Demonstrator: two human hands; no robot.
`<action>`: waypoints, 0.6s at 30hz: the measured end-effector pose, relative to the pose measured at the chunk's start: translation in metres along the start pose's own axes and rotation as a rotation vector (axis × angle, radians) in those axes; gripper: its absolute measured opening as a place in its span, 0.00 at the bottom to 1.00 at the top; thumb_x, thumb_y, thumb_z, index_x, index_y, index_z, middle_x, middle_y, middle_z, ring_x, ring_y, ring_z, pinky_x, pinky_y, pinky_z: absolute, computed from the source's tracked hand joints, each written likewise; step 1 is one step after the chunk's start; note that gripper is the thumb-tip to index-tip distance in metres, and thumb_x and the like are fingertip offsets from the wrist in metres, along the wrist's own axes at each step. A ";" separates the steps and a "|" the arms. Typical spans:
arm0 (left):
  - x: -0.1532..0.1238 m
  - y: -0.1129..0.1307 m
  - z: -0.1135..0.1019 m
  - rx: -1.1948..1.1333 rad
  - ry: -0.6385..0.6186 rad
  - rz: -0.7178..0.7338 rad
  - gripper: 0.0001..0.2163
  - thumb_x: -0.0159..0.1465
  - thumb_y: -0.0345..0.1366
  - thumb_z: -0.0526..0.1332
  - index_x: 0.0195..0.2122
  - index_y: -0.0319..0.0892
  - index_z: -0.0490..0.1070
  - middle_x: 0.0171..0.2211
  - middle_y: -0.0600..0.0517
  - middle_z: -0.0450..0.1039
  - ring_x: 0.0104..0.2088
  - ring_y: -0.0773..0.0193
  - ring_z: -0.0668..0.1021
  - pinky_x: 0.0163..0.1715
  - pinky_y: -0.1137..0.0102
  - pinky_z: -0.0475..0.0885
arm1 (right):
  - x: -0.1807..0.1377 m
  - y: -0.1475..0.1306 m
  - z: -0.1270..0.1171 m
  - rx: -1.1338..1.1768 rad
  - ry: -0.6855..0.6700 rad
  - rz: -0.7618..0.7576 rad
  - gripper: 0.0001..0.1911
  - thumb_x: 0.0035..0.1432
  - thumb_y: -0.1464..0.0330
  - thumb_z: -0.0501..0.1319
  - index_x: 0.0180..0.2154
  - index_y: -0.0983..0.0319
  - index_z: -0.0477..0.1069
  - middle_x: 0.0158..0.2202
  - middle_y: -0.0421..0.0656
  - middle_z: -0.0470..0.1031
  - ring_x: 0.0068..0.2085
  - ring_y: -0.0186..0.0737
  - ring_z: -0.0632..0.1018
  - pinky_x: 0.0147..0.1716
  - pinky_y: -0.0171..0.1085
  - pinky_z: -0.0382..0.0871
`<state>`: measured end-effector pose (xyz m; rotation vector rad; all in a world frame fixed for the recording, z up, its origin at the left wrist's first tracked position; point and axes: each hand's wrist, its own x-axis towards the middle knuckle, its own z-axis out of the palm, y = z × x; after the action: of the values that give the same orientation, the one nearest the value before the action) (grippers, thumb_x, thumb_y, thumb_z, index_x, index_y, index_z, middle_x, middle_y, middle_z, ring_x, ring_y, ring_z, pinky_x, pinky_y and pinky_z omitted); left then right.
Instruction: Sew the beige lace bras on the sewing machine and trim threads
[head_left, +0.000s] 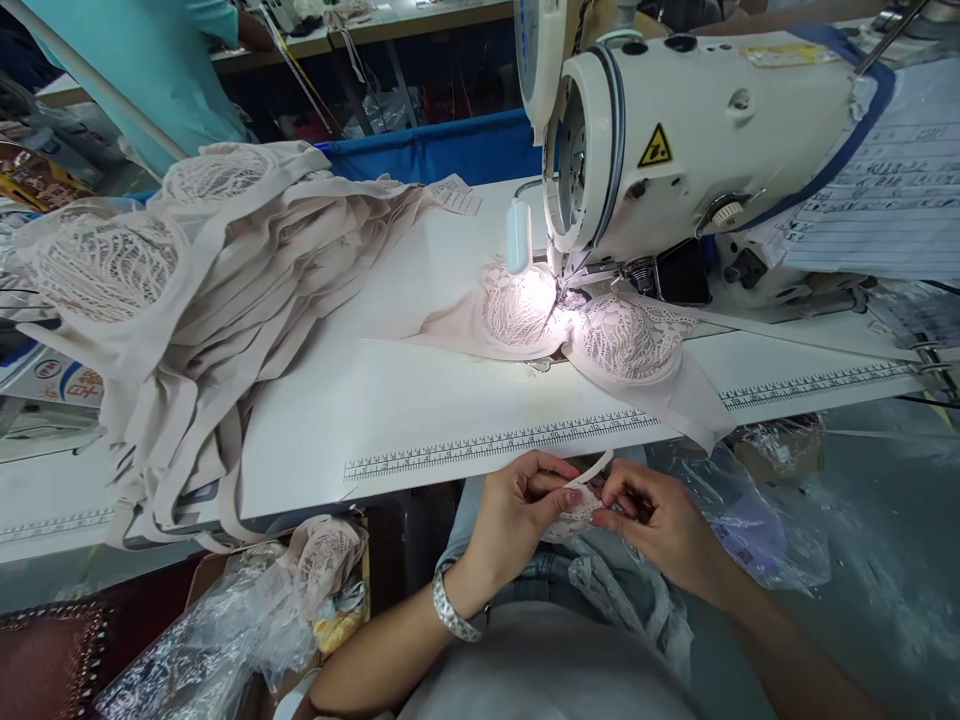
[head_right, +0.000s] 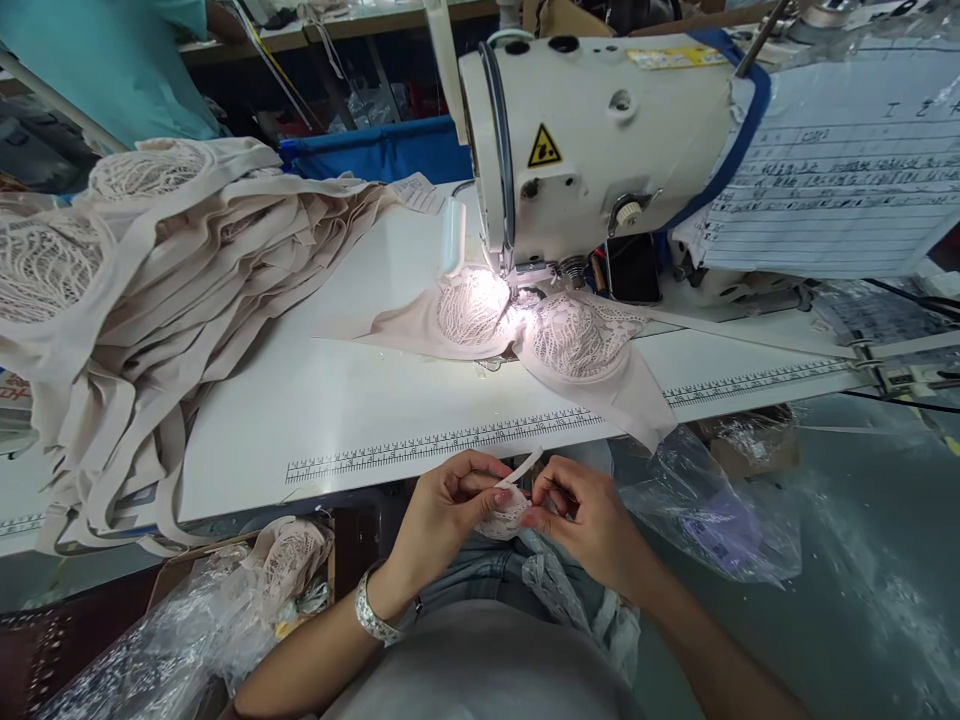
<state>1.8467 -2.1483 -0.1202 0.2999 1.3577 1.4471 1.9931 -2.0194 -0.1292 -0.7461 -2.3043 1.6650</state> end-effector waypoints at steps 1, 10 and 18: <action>0.000 -0.001 0.000 0.006 -0.004 0.007 0.27 0.49 0.53 0.76 0.38 0.35 0.74 0.28 0.47 0.81 0.26 0.70 0.76 0.28 0.77 0.69 | 0.000 0.001 0.000 0.014 0.001 -0.015 0.25 0.58 0.45 0.65 0.28 0.59 0.67 0.21 0.33 0.54 0.22 0.32 0.57 0.21 0.34 0.52; -0.004 -0.007 0.003 0.153 -0.045 0.116 0.16 0.60 0.42 0.71 0.42 0.39 0.70 0.31 0.48 0.82 0.29 0.67 0.79 0.31 0.75 0.72 | 0.004 -0.015 0.003 0.047 0.047 -0.067 0.17 0.66 0.55 0.60 0.31 0.61 0.72 0.24 0.36 0.60 0.23 0.31 0.61 0.21 0.33 0.55; 0.006 -0.014 0.000 0.328 -0.019 0.339 0.13 0.56 0.44 0.74 0.28 0.37 0.79 0.27 0.50 0.74 0.28 0.68 0.74 0.28 0.76 0.68 | 0.002 -0.023 0.007 0.055 0.167 -0.088 0.16 0.63 0.58 0.64 0.27 0.61 0.73 0.21 0.35 0.57 0.21 0.30 0.58 0.19 0.33 0.53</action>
<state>1.8511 -2.1467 -0.1349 0.7857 1.5832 1.4835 1.9817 -2.0297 -0.1106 -0.7309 -2.1372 1.5590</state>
